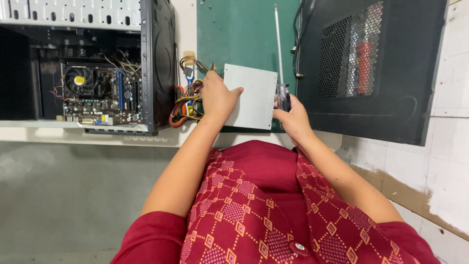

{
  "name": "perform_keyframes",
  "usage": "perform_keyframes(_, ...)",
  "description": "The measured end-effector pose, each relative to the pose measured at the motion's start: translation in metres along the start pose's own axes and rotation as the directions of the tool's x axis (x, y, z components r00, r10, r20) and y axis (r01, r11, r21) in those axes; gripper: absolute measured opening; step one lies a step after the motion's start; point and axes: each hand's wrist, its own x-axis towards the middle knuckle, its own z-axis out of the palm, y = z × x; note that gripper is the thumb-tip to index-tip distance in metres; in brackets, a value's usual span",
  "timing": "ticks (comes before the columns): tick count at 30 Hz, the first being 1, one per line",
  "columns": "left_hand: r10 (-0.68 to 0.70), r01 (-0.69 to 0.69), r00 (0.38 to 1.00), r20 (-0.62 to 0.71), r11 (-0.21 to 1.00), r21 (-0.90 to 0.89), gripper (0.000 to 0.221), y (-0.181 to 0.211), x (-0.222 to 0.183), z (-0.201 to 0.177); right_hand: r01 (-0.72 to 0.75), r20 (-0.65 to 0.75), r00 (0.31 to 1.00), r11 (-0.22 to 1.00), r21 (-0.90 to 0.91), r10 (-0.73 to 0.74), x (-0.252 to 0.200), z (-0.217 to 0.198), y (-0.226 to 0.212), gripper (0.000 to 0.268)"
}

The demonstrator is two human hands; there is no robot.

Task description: Disassembling and cleaning a computer power supply unit using a screwdriver on a repair bench.

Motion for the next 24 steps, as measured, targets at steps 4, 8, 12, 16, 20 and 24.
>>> perform_keyframes(4,0.016,-0.012,0.999,0.046,0.997,-0.071,0.058,-0.002,-0.008,-0.002,-0.021,0.035,0.999,0.979,0.203,0.015,-0.005,-0.010,0.000,0.030)
perform_keyframes(8,0.040,-0.036,0.998,0.047,0.996,-0.086,0.052,-0.002,-0.006,0.002,-0.043,0.079,0.997,0.945,0.323,0.018,-0.021,-0.014,-0.023,0.029)
perform_keyframes(12,0.040,-0.033,0.997,0.060,0.993,-0.112,0.047,0.003,-0.020,0.004,-0.044,0.111,0.994,0.943,0.329,0.008,-0.027,-0.022,-0.010,0.025)
perform_keyframes(16,0.077,-0.068,0.995,0.068,0.990,-0.125,0.045,0.015,-0.024,-0.005,0.003,0.092,0.996,0.986,0.169,-0.018,-0.024,-0.034,-0.004,0.029)
perform_keyframes(20,0.174,-0.169,0.983,0.056,0.982,-0.080,0.046,0.010,-0.034,0.001,0.072,0.087,0.994,0.988,-0.133,-0.061,-0.024,-0.054,0.013,0.037)
perform_keyframes(24,0.262,-0.259,0.964,0.038,0.963,-0.081,0.043,0.017,-0.051,-0.009,0.139,0.082,0.990,0.938,-0.317,-0.119,-0.047,-0.074,-0.012,0.036)
